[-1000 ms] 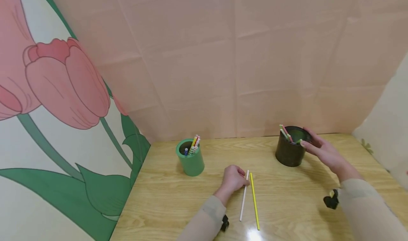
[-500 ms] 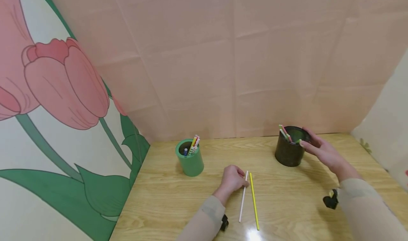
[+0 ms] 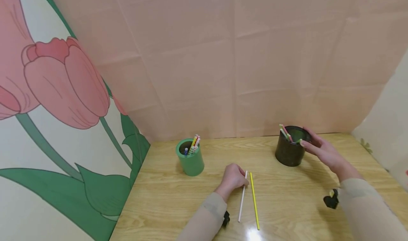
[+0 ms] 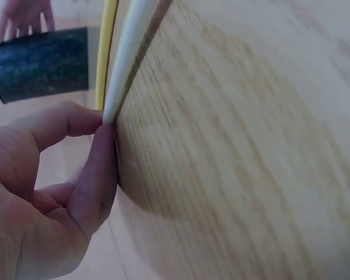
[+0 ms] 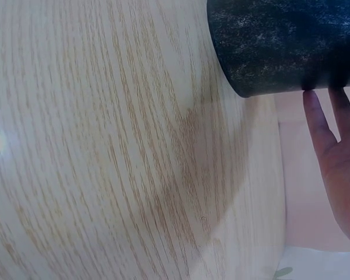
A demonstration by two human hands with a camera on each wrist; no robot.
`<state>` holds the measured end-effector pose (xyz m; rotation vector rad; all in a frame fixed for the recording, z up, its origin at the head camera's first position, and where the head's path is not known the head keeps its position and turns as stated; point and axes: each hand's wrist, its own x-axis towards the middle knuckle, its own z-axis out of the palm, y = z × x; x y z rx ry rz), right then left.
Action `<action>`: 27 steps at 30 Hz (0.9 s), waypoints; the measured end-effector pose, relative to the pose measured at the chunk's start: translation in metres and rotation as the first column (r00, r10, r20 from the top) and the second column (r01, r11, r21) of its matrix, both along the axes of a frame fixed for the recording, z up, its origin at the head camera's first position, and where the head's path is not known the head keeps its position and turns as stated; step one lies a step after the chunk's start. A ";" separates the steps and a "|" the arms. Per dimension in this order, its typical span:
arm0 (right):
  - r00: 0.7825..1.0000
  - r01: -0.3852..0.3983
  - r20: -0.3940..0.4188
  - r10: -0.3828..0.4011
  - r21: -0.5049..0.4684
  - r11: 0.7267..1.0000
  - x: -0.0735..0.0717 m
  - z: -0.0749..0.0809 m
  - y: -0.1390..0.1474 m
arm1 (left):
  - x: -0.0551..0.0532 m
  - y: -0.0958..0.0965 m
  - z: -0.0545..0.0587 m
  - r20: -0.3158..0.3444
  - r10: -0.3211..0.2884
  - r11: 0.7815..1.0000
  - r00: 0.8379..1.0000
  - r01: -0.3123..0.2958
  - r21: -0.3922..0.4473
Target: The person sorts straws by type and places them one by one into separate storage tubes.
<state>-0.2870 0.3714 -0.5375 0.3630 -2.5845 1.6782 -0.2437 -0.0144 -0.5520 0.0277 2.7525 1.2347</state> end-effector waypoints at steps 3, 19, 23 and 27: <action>1.000 0.002 -0.002 -0.002 -0.001 1.000 -0.001 -0.001 0.001 | -0.001 0.000 0.000 0.001 -0.007 1.000 1.000 0.007 -0.008; 1.000 -0.015 0.008 0.015 0.013 1.000 0.003 0.005 -0.001 | -0.001 0.000 0.003 0.024 -0.006 0.999 1.000 0.007 -0.048; 1.000 -0.014 0.016 0.013 0.012 1.000 0.002 0.003 0.001 | -0.001 0.001 0.004 0.013 -0.015 0.997 1.000 0.016 -0.077; 0.999 -0.010 0.031 0.009 0.029 1.000 0.001 0.001 0.003 | -0.002 0.001 0.003 0.003 -0.016 0.998 1.000 0.016 -0.059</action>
